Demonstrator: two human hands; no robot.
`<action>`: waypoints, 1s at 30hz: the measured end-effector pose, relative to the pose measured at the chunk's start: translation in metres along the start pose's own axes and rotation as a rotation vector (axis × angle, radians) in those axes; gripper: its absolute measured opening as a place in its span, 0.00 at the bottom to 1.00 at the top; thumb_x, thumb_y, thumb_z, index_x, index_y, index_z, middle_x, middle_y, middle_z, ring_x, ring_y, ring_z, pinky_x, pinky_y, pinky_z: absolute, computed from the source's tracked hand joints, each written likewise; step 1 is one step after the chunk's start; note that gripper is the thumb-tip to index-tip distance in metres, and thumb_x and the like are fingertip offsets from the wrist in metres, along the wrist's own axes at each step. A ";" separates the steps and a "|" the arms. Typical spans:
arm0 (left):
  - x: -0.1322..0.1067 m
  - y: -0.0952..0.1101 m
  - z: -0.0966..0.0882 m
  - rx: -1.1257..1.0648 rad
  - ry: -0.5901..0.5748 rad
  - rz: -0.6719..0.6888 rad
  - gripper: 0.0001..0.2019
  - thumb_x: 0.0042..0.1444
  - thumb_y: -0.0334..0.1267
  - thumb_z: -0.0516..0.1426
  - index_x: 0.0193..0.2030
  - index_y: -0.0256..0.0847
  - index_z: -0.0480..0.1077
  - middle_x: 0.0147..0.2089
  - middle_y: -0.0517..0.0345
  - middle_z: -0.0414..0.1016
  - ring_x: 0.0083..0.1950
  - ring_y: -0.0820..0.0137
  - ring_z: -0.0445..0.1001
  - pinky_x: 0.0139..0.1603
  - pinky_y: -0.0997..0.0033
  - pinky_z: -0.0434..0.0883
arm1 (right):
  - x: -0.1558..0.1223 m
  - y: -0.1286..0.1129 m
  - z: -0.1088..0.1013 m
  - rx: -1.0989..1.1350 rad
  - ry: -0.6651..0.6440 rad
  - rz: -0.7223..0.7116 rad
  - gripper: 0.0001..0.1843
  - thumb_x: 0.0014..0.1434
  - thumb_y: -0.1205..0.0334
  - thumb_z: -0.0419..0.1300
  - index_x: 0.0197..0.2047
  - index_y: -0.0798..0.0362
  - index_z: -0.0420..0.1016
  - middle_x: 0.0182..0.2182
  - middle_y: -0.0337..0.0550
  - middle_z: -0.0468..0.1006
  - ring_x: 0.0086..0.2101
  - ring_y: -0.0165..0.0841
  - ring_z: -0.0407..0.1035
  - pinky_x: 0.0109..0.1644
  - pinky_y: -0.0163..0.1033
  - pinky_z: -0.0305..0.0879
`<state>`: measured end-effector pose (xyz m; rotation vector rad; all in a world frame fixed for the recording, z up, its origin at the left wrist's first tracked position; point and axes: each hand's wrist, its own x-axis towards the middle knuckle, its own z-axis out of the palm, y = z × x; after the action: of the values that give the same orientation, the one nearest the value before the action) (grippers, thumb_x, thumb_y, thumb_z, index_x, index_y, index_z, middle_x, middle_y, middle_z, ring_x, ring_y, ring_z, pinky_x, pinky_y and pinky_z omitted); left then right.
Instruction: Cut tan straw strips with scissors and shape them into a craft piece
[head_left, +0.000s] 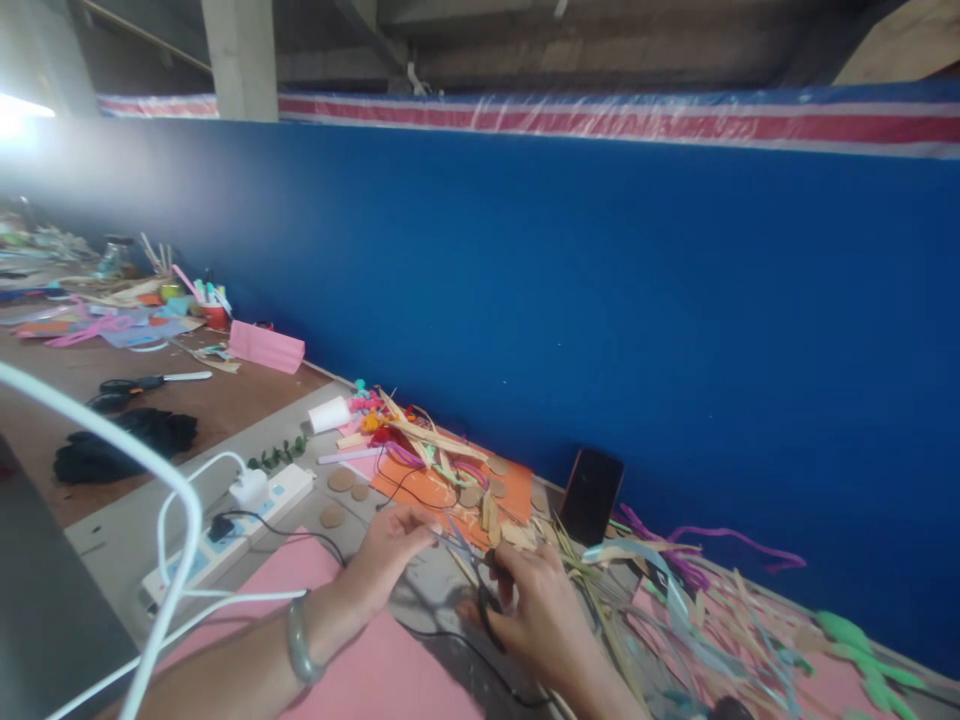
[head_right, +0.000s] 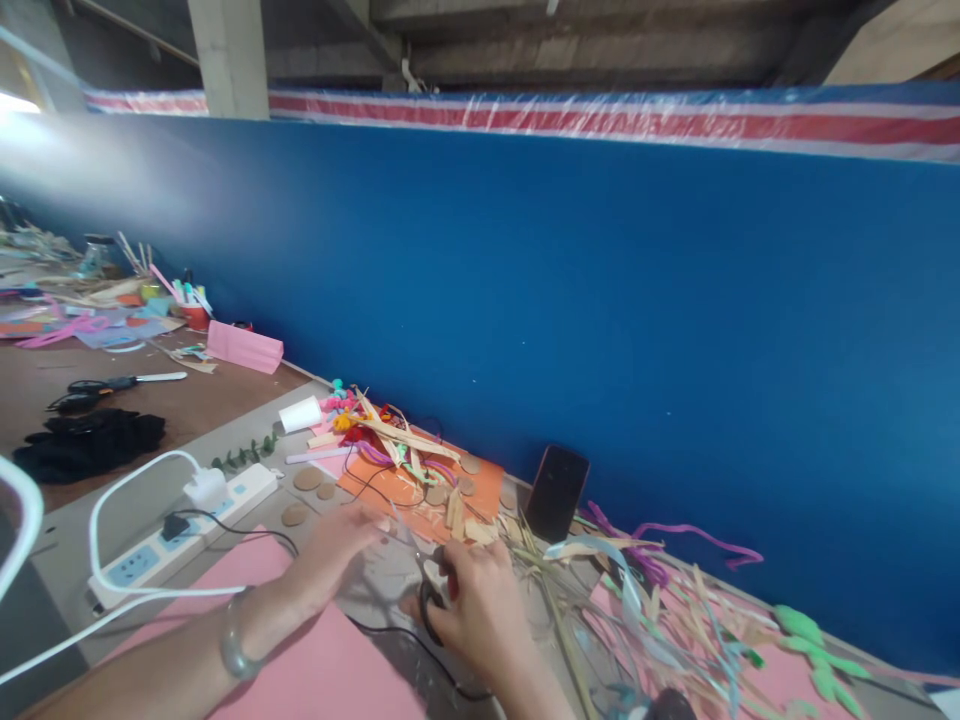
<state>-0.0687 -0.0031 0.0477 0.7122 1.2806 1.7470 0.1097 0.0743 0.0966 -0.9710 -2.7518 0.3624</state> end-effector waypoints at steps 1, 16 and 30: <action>0.000 -0.001 0.000 -0.003 0.003 0.005 0.08 0.42 0.38 0.65 0.27 0.36 0.75 0.28 0.55 0.79 0.31 0.69 0.74 0.36 0.73 0.68 | 0.000 -0.001 0.001 -0.012 -0.001 0.003 0.14 0.49 0.49 0.62 0.27 0.51 0.69 0.22 0.38 0.75 0.28 0.35 0.66 0.41 0.40 0.53; 0.000 -0.003 -0.002 0.043 -0.076 0.012 0.06 0.40 0.35 0.64 0.27 0.36 0.76 0.27 0.55 0.78 0.30 0.69 0.74 0.35 0.73 0.68 | 0.000 0.002 0.004 0.065 -0.057 0.079 0.17 0.43 0.47 0.67 0.22 0.50 0.69 0.21 0.38 0.76 0.33 0.37 0.65 0.32 0.35 0.52; -0.004 0.005 0.000 0.029 -0.107 -0.009 0.05 0.40 0.34 0.63 0.25 0.35 0.75 0.27 0.55 0.78 0.30 0.70 0.73 0.34 0.74 0.68 | 0.001 0.001 -0.001 0.064 -0.051 0.068 0.19 0.39 0.45 0.69 0.20 0.51 0.71 0.18 0.36 0.71 0.28 0.33 0.65 0.29 0.33 0.51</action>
<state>-0.0684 -0.0073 0.0521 0.8049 1.2371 1.6636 0.1093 0.0758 0.0975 -1.0555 -2.7389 0.4902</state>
